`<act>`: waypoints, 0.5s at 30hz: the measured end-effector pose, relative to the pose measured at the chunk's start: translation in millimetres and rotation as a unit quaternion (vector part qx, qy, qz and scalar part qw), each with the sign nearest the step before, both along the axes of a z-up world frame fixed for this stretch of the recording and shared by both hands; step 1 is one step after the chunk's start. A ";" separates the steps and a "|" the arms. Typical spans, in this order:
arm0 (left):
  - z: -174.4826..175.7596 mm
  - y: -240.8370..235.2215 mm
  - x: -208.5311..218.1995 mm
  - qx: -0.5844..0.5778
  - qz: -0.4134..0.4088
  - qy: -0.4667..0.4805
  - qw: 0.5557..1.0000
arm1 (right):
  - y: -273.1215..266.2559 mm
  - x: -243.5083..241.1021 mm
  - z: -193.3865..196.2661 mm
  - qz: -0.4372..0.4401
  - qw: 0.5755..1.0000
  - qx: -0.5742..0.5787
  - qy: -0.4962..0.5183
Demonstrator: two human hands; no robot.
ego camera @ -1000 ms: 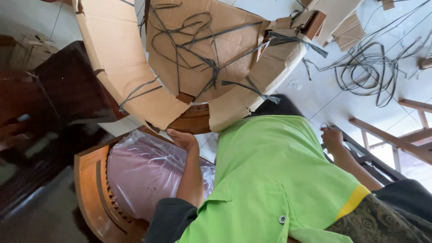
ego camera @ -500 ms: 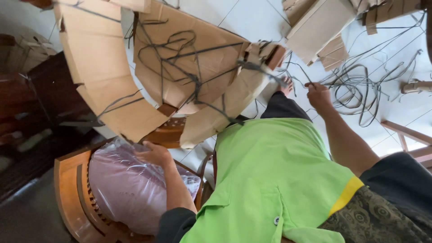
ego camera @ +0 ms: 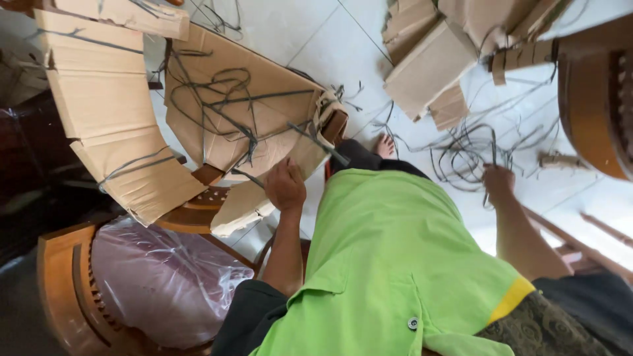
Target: Wrapping a wooden chair with cardboard and securing it with plastic ties.
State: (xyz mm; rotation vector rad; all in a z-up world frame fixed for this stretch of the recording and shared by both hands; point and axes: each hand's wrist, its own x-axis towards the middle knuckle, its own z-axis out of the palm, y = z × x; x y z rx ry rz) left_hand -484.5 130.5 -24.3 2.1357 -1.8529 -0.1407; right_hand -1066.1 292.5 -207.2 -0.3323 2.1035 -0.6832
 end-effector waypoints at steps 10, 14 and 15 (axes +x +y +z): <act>-28.9 9.9 1.1 -0.079 0.021 -0.069 0.994 | -124.1 60.4 20.0 0.317 0.933 0.139 0.093; -30.4 16.7 3.6 -0.070 0.021 -0.058 0.996 | -227.3 42.2 50.4 0.373 0.910 0.148 0.105; -27.2 15.6 -0.7 -0.066 0.036 -0.059 0.995 | -248.2 33.5 52.9 0.387 0.903 0.150 0.107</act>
